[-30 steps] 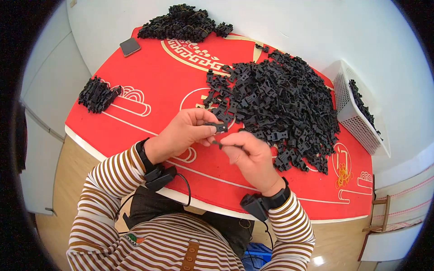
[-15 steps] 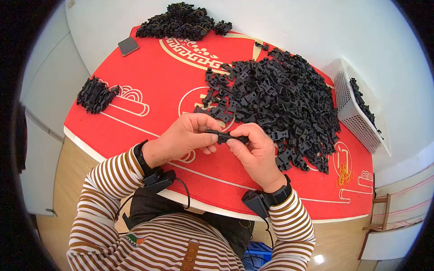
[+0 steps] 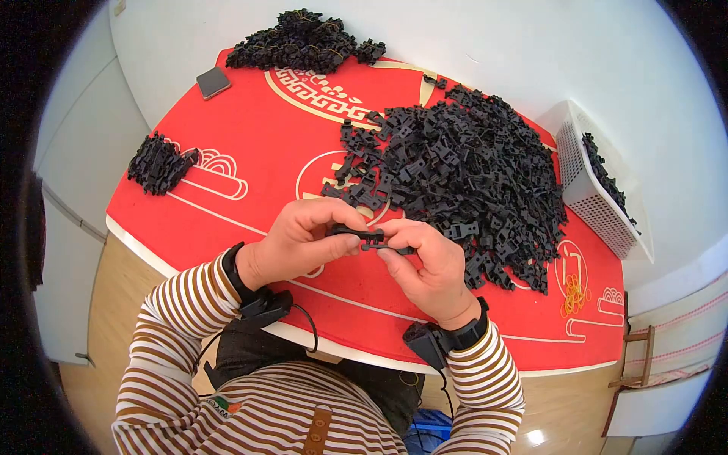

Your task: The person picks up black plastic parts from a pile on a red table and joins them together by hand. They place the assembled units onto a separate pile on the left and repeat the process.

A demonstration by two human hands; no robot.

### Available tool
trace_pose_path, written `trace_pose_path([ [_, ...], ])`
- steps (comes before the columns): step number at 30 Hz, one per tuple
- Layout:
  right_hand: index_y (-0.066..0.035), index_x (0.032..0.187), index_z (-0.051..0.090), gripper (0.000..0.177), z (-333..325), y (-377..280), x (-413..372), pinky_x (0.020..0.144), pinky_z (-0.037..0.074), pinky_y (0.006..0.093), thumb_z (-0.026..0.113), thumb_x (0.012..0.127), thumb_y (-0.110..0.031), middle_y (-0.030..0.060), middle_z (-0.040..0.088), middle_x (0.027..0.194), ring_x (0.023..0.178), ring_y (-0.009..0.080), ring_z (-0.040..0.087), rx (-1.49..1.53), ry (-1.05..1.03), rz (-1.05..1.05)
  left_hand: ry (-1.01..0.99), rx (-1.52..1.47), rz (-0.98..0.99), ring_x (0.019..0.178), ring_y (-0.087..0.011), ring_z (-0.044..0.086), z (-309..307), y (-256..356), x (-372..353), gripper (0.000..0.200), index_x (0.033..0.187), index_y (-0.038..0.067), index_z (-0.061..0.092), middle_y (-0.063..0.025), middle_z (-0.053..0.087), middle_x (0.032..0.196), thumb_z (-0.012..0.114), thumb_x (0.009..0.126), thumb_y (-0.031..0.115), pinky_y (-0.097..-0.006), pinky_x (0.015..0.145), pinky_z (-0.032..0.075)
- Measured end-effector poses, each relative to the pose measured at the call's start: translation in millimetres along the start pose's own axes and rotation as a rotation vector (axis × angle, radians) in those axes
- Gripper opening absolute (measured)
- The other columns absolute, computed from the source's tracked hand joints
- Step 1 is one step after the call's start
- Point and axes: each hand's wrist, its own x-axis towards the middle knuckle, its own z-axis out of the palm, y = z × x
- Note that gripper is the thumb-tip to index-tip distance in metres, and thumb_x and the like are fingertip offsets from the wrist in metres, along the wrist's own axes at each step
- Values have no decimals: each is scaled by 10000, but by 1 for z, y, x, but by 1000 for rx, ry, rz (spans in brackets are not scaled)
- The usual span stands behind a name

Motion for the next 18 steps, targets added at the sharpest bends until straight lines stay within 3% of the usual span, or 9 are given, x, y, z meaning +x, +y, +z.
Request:
trace_pose_path([
  [6,-22,850,547,185,0,0,0,644,514,254,671,734,50,121,651,926,725,170,638,-44,-2,-13,-3,190,213,742,-65,559,-1,-9,1,182,970,6,609,-27,606,860,601,795,-43,-206,636,461],
  [12,-17,854,548,182,1,-1,-1,651,514,249,674,737,46,107,650,902,741,164,642,-42,7,46,-36,207,92,804,-64,531,-2,0,-1,186,1006,10,598,-11,594,888,624,824,-12,-215,690,429],
  [15,-15,865,553,180,3,-3,-1,658,514,243,673,743,41,101,649,896,755,157,645,-8,26,116,-19,-16,75,699,-34,521,2,-10,1,189,1016,11,589,1,583,870,626,830,4,-186,584,417],
  [18,-12,893,561,192,4,-2,-2,659,515,240,676,747,33,89,645,876,758,151,647,-12,31,117,-20,-88,-89,568,0,480,2,4,-1,188,1016,6,584,11,574,843,630,834,17,-157,451,363],
])
